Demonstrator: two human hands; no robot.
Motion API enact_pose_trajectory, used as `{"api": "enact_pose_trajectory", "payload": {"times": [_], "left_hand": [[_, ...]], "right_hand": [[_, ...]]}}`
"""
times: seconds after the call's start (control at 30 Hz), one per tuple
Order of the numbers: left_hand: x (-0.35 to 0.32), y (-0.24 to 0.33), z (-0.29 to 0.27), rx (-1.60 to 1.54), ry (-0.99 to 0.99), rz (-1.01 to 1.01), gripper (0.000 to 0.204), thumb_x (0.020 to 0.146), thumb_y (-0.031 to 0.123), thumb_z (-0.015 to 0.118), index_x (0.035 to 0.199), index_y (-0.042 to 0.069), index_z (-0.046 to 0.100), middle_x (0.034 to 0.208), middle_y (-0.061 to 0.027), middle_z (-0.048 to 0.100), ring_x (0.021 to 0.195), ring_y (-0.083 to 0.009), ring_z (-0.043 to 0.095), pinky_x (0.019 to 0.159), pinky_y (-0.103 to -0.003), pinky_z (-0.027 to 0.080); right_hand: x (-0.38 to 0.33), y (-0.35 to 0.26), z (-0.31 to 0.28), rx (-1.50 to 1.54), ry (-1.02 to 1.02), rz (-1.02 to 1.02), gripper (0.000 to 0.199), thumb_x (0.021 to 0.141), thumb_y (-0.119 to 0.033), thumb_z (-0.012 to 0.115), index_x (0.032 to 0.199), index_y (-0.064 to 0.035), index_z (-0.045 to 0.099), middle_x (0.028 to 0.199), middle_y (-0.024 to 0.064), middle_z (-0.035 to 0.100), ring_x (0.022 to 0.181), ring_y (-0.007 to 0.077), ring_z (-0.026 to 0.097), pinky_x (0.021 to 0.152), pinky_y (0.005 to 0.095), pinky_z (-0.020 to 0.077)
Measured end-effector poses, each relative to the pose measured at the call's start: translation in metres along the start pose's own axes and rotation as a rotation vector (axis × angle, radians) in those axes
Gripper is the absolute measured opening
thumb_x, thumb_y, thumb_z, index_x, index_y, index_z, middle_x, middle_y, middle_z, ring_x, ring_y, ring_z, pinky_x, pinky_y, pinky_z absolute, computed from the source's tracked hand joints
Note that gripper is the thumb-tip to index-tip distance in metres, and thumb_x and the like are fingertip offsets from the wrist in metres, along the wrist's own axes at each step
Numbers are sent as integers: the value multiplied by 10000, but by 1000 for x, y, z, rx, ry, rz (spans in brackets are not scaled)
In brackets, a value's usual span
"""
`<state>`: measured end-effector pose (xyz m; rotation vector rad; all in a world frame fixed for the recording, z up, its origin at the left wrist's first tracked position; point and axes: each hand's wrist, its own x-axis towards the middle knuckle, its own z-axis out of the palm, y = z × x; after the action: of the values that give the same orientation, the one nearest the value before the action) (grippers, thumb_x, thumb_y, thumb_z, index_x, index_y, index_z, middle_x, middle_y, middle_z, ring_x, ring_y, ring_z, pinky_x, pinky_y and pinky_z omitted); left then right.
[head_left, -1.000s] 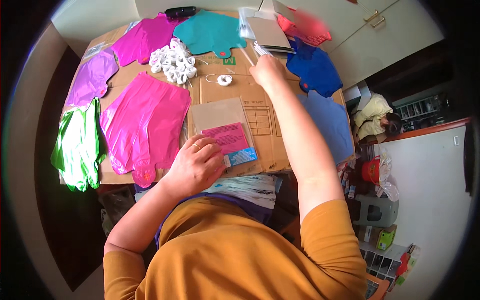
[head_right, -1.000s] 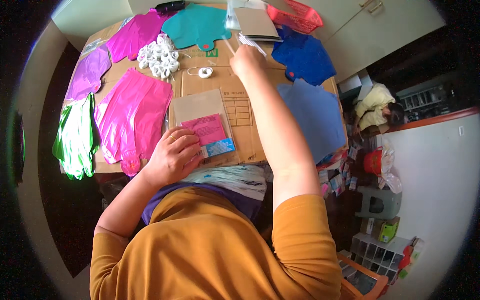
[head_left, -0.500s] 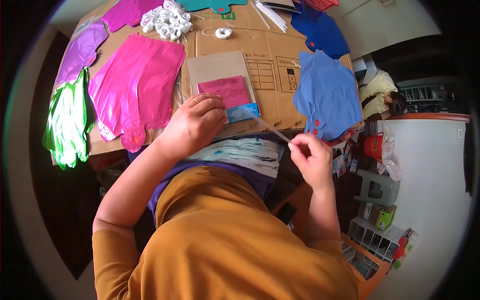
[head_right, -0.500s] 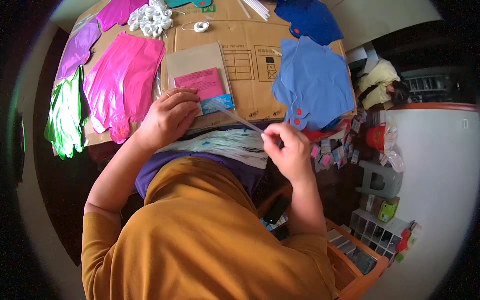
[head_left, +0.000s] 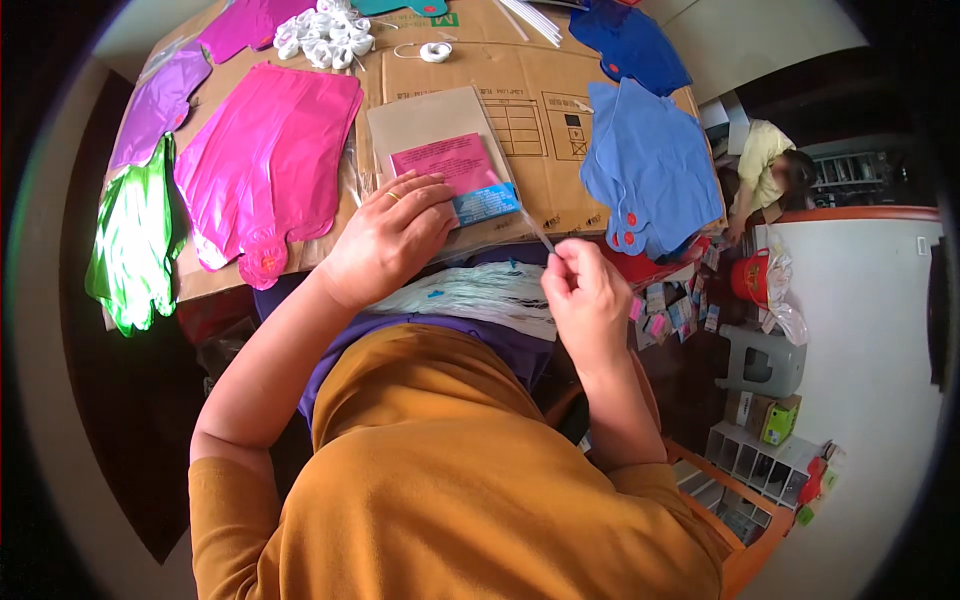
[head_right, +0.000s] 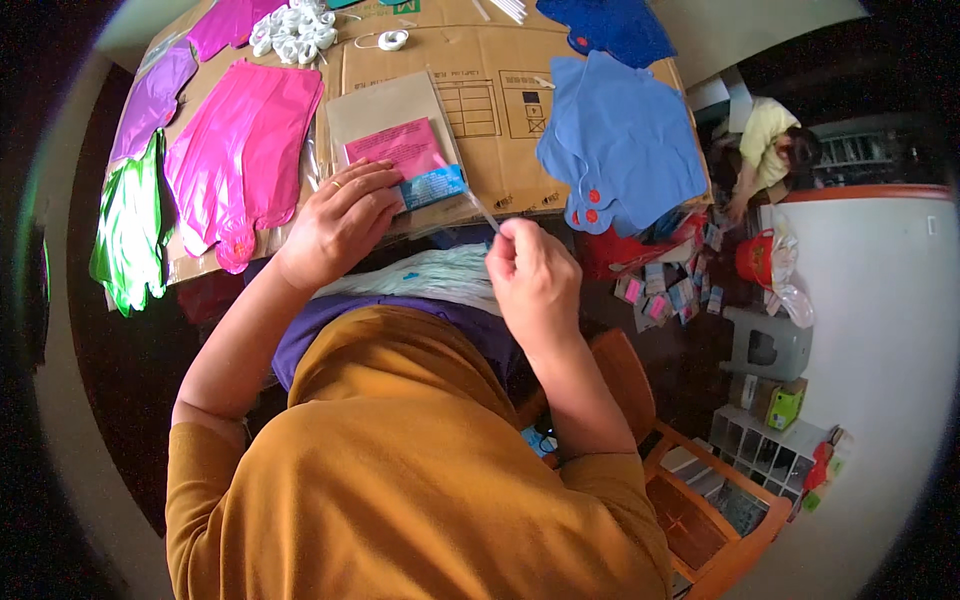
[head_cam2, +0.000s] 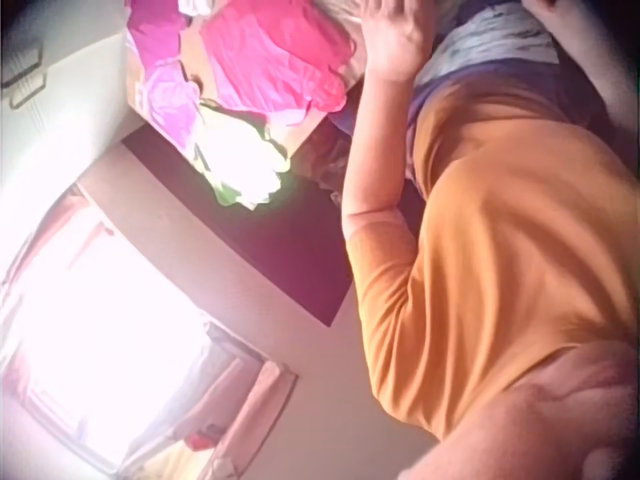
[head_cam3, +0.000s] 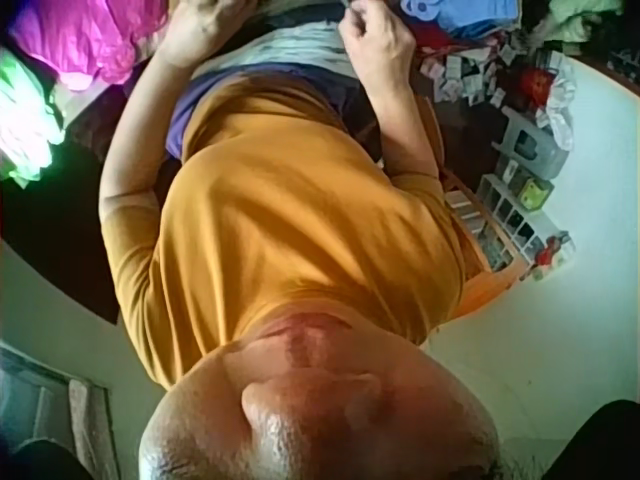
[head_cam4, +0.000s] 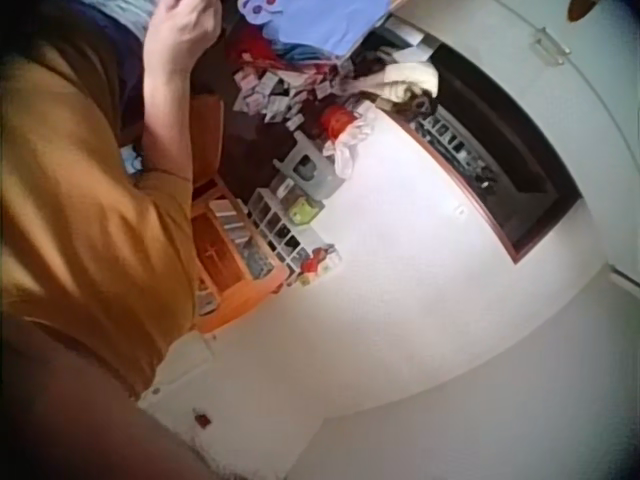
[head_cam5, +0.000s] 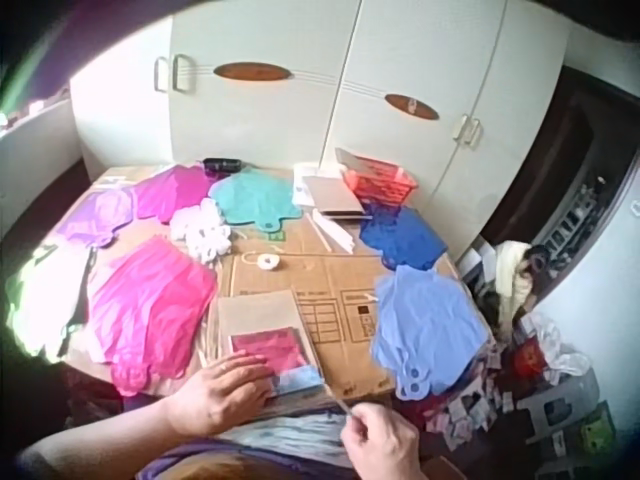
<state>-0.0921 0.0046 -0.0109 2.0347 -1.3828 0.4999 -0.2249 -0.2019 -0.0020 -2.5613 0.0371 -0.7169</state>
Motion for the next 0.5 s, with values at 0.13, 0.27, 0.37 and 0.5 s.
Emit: {"api": "enact_pose_trajectory", "payload": {"times": [0.13, 0.27, 0.37, 0.5], "left_hand": [[-1, -1, 1, 4, -30, -1, 201, 765, 35, 706, 944, 20, 613, 1075, -123, 645, 1074, -293, 613, 962, -415, 482], [-4, -3, 3, -1, -49, -14, 210, 762, 41, 705, 951, 26, 613, 1085, -120, 646, 1095, -285, 608, 983, -420, 471], [-3, -4, 0, -9, -74, -3, 206, 763, 38, 699, 951, 25, 615, 1085, -124, 647, 1102, -288, 605, 988, -423, 469], [-2, -7, -2, -12, -99, 43, 192, 768, 33, 690, 947, 24, 623, 1086, -132, 648, 1106, -298, 602, 988, -429, 468]], "right_hand": [[15, -12, 10, 155, -101, 20, 144, 779, 3, 660, 896, -18, 578, 760, 134, 636, 707, 312, 641, 623, 394, 511], [43, -15, 4, 308, -307, 110, 140, 786, 17, 633, 924, -4, 620, 808, 150, 660, 737, 312, 652, 679, 387, 517], [62, -10, 12, 103, -334, 90, 92, 787, -34, 644, 875, -15, 625, 749, 136, 654, 714, 250, 658, 645, 326, 503], [89, -10, 18, 3, -429, 310, 183, 748, -172, 704, 841, -50, 605, 779, 142, 671, 761, 338, 652, 688, 428, 506]]}}
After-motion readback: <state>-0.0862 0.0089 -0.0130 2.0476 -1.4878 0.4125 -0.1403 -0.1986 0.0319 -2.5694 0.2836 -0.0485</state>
